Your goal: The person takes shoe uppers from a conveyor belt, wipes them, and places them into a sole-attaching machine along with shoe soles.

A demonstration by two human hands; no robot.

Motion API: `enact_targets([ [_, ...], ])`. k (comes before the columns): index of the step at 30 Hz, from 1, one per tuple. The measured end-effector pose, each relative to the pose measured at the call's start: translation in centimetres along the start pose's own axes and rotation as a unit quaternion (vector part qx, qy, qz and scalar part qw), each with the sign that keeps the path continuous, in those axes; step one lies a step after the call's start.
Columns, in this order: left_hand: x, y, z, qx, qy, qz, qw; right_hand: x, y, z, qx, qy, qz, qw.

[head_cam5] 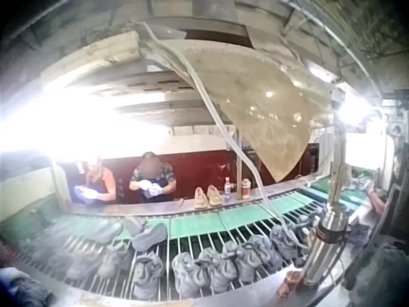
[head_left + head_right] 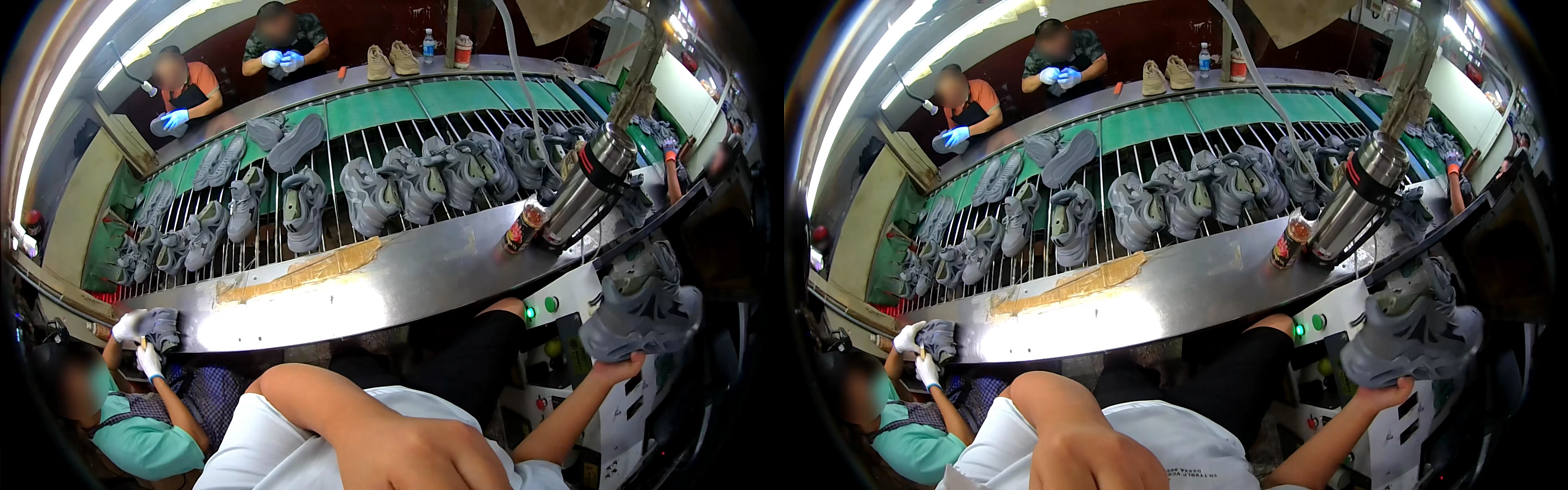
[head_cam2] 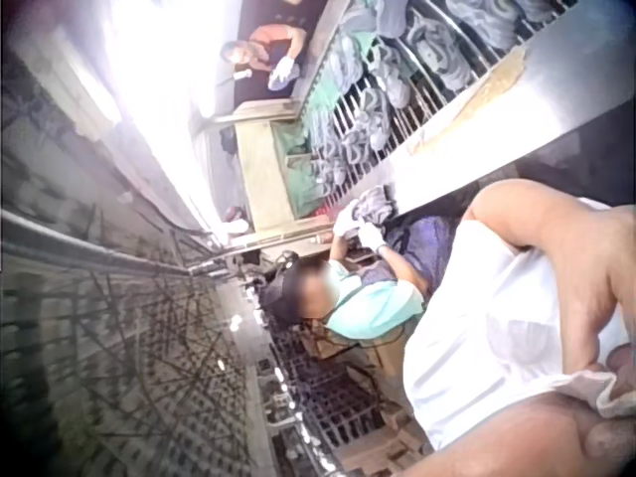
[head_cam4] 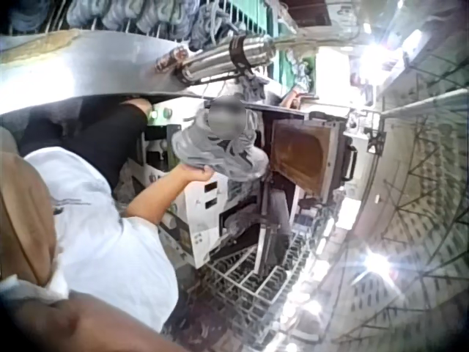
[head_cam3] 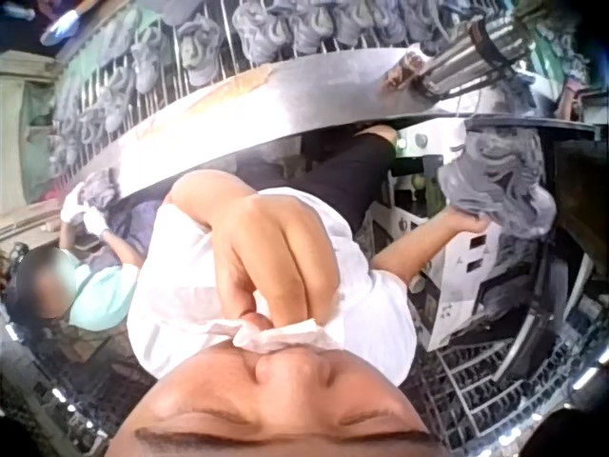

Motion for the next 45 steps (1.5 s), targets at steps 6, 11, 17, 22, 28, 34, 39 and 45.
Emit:
enact_targets([
  [6,-0.8,-0.3,1.1,0.023,0.006,-0.002,1.0,-12.4,-6.2,7.4,0.194,-0.383,-0.222,0.875],
  [11,-1.0,-0.4,2.5,0.067,-0.033,0.002,0.997,-19.8,-4.3,15.0,0.193,-0.67,-0.309,0.647],
  [17,-1.7,-0.1,5.2,0.131,-0.096,0.013,0.987,-29.6,-0.4,19.5,0.13,-0.838,-0.129,0.515],
  [22,-2.6,-0.4,7.4,0.171,-0.122,0.001,0.978,-27.9,3.3,20.1,-0.071,-0.74,-0.151,0.652],
  [28,-3.6,-0.7,9.6,0.173,-0.083,-0.022,0.981,-26.1,4.9,15.8,-0.161,-0.625,-0.108,0.756],
  [34,-4.5,-0.4,10.7,0.174,-0.076,-0.018,0.982,-26.9,3.6,11.8,-0.307,-0.304,-0.376,0.82],
  [39,-3.3,1.0,11.9,0.177,-0.2,-0.181,0.946,-29.3,1.9,12.0,-0.487,0.075,-0.487,0.721],
  [45,-7.6,2.9,14.0,0.26,-0.185,-0.216,0.923,-29.3,1.1,17.5,-0.401,-0.11,-0.449,0.791],
])
Point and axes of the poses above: each hand's wrist, its own x-axis towards the middle knuckle, its own y-axis out of the back of the hand, z = x × y, the point moved 2 cm from there along x, towards the middle knuckle, and after that the axes turned 11 degrees about z, right-handed, at the moved point
